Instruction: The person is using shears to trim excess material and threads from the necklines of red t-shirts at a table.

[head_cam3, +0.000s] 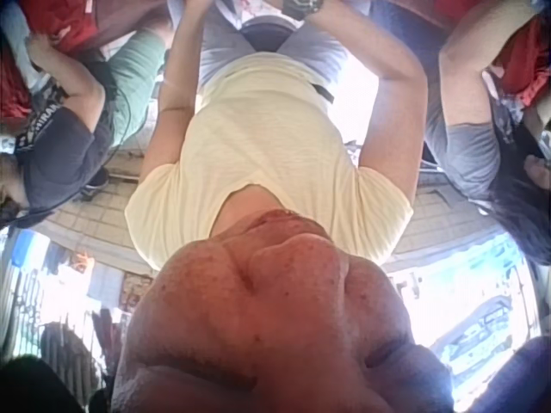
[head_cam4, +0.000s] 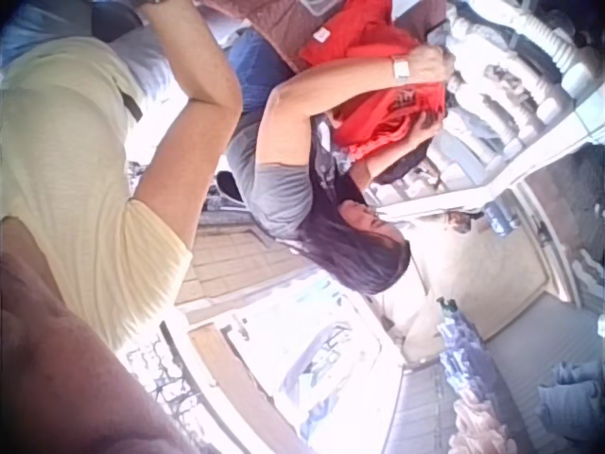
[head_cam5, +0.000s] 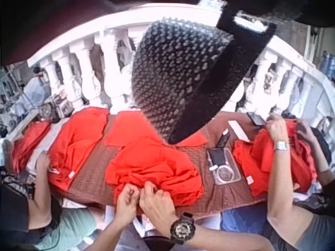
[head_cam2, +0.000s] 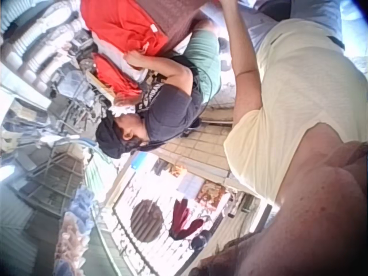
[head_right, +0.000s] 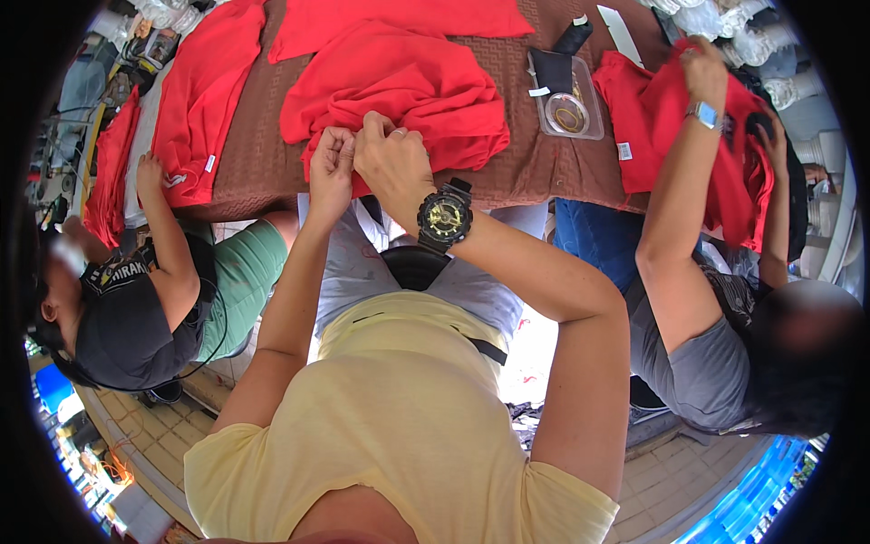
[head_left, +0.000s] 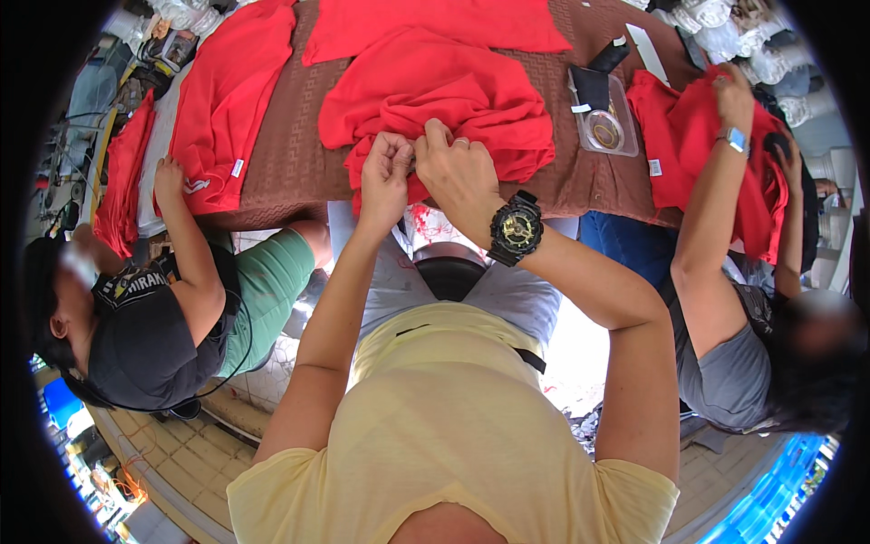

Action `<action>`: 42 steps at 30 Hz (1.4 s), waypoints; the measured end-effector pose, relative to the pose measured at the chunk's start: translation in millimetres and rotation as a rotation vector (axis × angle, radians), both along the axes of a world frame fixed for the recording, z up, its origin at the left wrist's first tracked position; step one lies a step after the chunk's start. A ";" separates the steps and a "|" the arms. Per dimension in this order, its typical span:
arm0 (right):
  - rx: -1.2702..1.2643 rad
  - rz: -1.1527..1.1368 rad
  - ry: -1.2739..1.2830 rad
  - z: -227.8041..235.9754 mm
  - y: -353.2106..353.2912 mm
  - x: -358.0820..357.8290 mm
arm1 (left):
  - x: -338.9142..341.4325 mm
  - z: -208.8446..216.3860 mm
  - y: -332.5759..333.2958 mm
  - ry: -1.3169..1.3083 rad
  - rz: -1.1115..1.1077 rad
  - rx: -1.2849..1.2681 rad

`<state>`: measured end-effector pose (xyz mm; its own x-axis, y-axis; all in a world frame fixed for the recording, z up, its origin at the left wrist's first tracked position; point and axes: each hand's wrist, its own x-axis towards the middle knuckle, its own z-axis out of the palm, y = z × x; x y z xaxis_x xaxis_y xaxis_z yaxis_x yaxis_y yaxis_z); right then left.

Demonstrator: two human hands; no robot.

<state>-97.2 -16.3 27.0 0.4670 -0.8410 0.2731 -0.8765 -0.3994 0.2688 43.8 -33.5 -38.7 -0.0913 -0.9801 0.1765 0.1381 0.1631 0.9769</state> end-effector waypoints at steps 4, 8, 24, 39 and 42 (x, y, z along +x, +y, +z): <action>-0.007 -0.012 -0.013 1.3 2.4 0.1 | 0.7 -2.0 0.6 0.001 -0.004 -0.008; -0.021 0.010 -0.017 -3.0 1.6 -0.1 | -0.8 0.3 2.3 0.007 0.001 -0.004; 0.040 0.021 -0.837 29.8 1.9 -27.0 | 4.7 10.6 10.8 0.257 -0.076 0.071; 0.976 -0.095 -1.743 -5.5 26.9 -1.0 | 10.4 41.5 28.2 0.167 -0.085 0.070; 1.040 -0.098 -1.853 -9.1 23.9 -0.6 | 12.4 44.1 29.7 0.160 -0.119 0.075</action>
<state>-97.8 7.6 17.9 0.2270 -0.9500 -0.2146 0.1790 0.2573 -0.9496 56.2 -3.8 5.4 -0.1841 -0.9749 0.1253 0.3067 0.0641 0.9496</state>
